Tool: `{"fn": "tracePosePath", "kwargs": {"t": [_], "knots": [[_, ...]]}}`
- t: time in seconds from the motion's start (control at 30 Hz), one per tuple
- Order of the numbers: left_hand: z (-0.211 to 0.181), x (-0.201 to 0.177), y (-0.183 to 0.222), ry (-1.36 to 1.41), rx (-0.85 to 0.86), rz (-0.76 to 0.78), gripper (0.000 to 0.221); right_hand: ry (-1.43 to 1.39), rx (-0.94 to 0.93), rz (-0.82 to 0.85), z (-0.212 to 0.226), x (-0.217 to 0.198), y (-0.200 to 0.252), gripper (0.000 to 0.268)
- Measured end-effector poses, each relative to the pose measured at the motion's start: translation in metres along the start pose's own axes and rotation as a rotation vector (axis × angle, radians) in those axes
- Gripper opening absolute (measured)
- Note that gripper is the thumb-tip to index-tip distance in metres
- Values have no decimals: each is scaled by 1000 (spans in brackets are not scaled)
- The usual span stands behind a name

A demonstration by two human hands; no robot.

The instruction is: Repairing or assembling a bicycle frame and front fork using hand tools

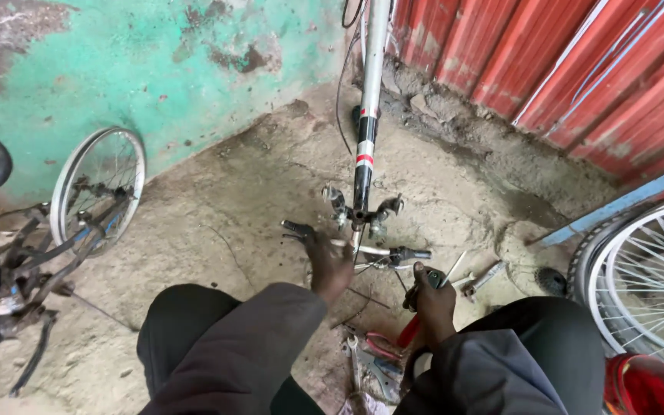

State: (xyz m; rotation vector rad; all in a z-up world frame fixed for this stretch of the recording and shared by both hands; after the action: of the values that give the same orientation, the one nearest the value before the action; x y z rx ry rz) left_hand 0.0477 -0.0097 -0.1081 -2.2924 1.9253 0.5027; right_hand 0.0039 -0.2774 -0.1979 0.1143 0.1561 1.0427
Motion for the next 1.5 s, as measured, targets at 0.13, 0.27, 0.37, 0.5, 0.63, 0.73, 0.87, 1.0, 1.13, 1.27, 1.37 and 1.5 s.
{"fn": "tracePosePath", "kwargs": {"t": [0.13, 0.27, 0.37, 0.5, 0.63, 0.73, 0.87, 1.0, 1.13, 1.27, 1.37, 1.5], "knots": [[70, 59, 39, 8, 46, 210, 53, 105, 244, 8, -49, 16, 13, 34], [91, 103, 51, 153, -288, 323, 79, 672, 133, 327, -48, 49, 4, 50], [98, 107, 52, 220, -338, 282, 86, 829, -67, 457, -36, 74, 24, 59], [77, 82, 51, 316, -224, 139, 62, 828, -587, 558, -13, 99, 44, 80], [207, 133, -20, 446, -301, 122, 67, 668, -840, 412, 41, 87, 66, 59], [169, 108, 12, 646, -454, 89, 56, 35, -353, 547, 33, 70, 53, 64], [151, 80, 31, 665, -478, -40, 45, 4, -148, 351, 39, 44, 39, 42], [316, 110, -31, 514, -515, -149, 49, -202, 207, 247, -11, 32, -2, 31], [282, 94, -6, -15, -447, 108, 67, -359, 370, 299, -8, 45, -21, 27], [314, 98, 0, 53, -494, 119, 58, -185, 277, 440, 35, 48, -33, 29], [337, 113, 13, 117, -540, 153, 50, -24, 198, 535, 62, 39, -41, 31], [312, 103, 24, -51, -537, 254, 55, 125, 214, 518, 49, 45, -57, 31]]}}
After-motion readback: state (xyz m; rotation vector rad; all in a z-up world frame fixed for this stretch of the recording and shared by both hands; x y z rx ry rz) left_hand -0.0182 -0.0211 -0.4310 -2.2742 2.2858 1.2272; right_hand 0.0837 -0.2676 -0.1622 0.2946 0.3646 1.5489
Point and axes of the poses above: each hand's wrist, its own y-axis away from the middle knuckle, its own x-axis out of the palm, z = x × y, the point moved 9 cm from there along -y, towards the middle knuckle, and after that the axes turned 7 degrees about y, right-handed, at the moved point
